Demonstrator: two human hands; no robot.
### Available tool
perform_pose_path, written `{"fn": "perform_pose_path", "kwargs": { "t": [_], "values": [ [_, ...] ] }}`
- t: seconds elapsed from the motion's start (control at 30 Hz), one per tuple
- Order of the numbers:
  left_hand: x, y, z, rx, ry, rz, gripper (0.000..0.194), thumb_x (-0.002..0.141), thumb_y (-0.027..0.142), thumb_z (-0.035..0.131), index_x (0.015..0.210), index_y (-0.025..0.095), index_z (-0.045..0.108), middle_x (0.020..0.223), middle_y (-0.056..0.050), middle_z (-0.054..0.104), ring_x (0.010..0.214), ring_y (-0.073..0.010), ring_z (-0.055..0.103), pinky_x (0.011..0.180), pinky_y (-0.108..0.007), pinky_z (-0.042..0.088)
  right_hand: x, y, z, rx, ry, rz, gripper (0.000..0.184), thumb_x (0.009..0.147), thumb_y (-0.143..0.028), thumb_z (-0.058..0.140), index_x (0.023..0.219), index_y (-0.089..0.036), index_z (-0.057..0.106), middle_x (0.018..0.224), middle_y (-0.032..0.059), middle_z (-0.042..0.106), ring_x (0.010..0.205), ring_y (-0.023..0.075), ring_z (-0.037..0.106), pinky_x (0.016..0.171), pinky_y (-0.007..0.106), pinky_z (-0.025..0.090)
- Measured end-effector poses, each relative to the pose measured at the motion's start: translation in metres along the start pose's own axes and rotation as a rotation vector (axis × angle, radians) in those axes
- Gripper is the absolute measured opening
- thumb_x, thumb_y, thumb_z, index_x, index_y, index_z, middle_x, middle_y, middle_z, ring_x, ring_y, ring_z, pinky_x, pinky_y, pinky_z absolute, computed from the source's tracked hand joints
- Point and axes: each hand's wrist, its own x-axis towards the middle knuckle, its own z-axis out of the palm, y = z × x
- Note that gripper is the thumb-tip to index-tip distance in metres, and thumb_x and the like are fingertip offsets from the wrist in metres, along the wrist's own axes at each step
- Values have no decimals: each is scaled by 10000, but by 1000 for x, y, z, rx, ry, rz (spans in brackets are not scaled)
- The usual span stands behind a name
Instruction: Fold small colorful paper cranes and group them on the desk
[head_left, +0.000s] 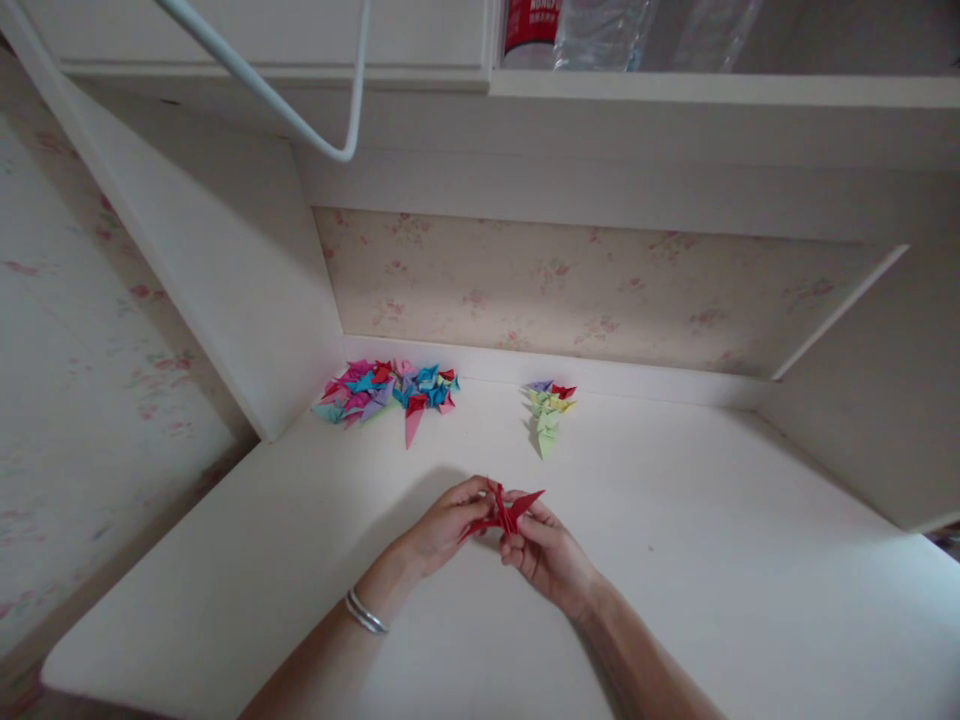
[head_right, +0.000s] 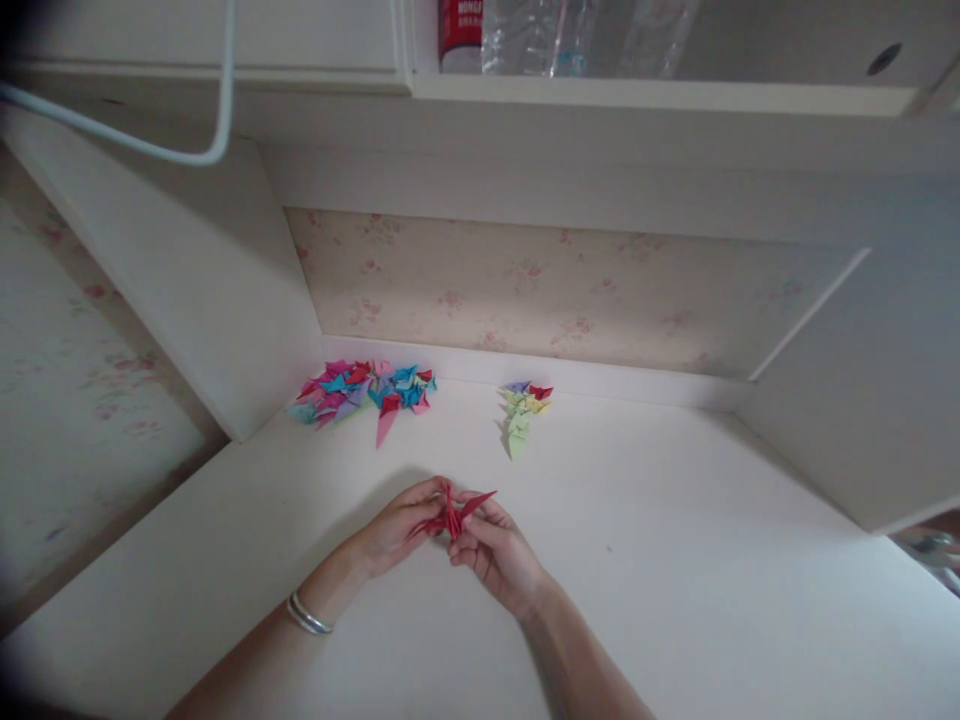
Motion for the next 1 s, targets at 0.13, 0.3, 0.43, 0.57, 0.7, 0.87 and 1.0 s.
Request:
{"fn": "perform_pose_path", "kwargs": {
  "t": [0.13,0.3,0.43,0.57,0.7,0.87,1.0],
  "values": [
    [3,-5,0,35,83,-22,264,764,335,675,978,195,608,825,-6,573,690,-99,498,583,-213,323,-2,-5,5,60,156,-37,200,672,-212,823,786,-157,669,690,-1,687,513,67,617,541,152,527],
    [6,-3,-5,382,434,189,244,809,394,602,954,203,643,862,-11,576,708,-117,494,616,-230,352,-2,-14,2,14,264,-135,226,663,-224,833,835,-169,698,770,12,708,588,73,633,558,152,532],
    [3,1,-3,626,456,432,203,844,355,576,923,193,668,890,-22,548,762,-136,509,708,-251,398,1,-14,-5,-109,334,-220,280,672,-299,826,893,-174,709,858,33,716,618,89,626,518,172,498],
    [1,-1,1,682,361,425,231,881,351,540,982,199,682,926,-35,565,810,-150,535,730,-258,415,2,-8,-6,-290,320,-239,312,671,-358,816,901,-175,711,896,57,716,668,126,629,560,226,490],
    [4,-5,1,709,337,382,235,880,355,543,930,180,694,898,-41,601,813,-160,555,734,-264,421,2,-4,-4,-382,278,-254,308,680,-389,802,885,-180,710,910,73,719,708,151,629,585,252,475],
    [5,0,-2,733,321,346,290,878,381,535,786,171,713,803,-29,584,765,-158,540,702,-259,406,2,-5,-6,-400,267,-256,288,702,-384,785,912,-199,717,981,85,718,767,169,634,611,259,464],
    [4,3,-2,718,309,334,289,867,393,549,829,177,737,832,-35,599,760,-157,537,689,-252,404,3,-4,-8,-383,266,-245,284,688,-359,798,914,-208,716,1060,88,701,811,186,646,642,274,467]
  ]
}}
